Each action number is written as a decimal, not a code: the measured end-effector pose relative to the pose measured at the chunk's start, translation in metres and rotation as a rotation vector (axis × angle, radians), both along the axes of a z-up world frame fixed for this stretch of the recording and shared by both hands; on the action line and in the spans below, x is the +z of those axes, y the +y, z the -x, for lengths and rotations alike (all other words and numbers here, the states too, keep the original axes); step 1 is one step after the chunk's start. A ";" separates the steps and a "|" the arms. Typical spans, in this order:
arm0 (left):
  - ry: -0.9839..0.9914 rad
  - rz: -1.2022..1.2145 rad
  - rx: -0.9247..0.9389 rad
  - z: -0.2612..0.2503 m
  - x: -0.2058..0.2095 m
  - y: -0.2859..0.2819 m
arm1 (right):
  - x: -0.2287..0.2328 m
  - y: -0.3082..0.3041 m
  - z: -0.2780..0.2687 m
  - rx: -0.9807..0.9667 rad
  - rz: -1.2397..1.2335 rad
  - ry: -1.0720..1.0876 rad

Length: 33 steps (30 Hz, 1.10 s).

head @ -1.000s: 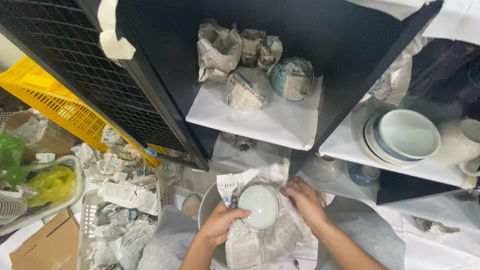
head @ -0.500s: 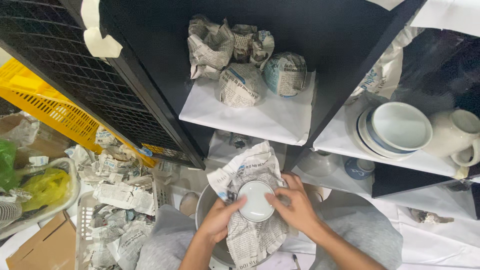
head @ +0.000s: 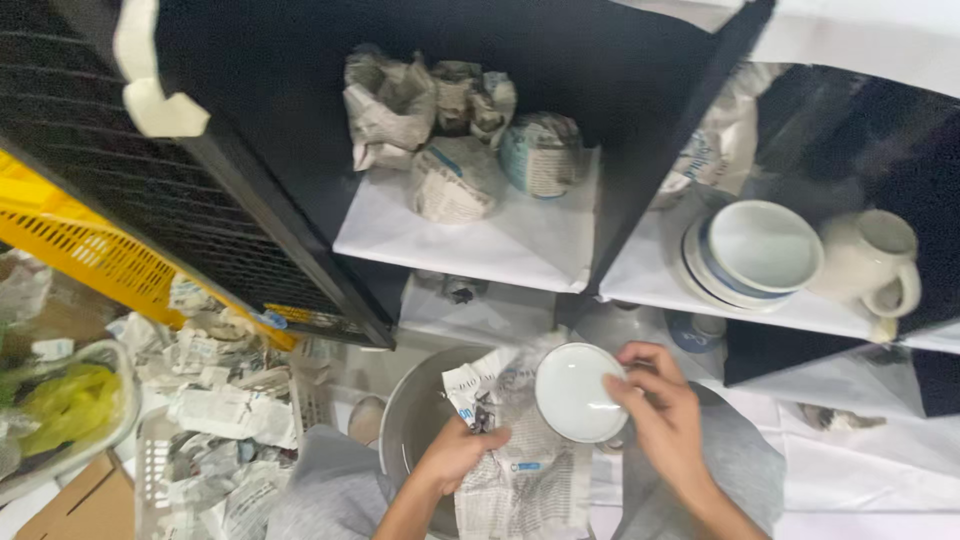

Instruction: The person sits on the floor and unwraps several ceramic items, including a glass, a mug, a bowl, and a small plate, from newspaper. Each item is placed on a nearby shelf after being unwrapped.

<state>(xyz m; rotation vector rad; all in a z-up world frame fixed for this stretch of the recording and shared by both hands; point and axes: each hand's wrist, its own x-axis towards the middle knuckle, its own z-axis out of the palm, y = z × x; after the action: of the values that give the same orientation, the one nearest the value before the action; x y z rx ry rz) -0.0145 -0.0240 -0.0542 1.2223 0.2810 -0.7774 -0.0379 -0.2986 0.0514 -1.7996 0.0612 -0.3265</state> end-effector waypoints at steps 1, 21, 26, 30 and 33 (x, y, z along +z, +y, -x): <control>0.030 0.012 -0.041 0.002 -0.001 -0.004 | 0.010 -0.009 0.007 -0.038 0.047 -0.036; 0.040 -0.182 -0.223 0.018 -0.023 -0.045 | 0.107 -0.154 -0.064 -0.595 0.414 -0.290; 0.059 -0.159 -0.215 0.020 -0.026 -0.044 | 0.107 -0.149 -0.070 -0.619 0.540 -0.247; 0.018 -0.179 -0.243 0.017 -0.023 -0.044 | 0.109 -0.143 -0.071 -0.626 0.591 -0.206; 0.016 -0.190 -0.246 0.017 -0.017 -0.045 | 0.111 -0.142 -0.072 -0.631 0.738 -0.268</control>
<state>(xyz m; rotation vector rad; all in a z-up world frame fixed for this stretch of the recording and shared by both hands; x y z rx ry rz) -0.0318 -0.0687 -0.0708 1.4483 0.2240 -0.9899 0.0346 -0.4402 0.1624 -2.4133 0.3617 -1.1555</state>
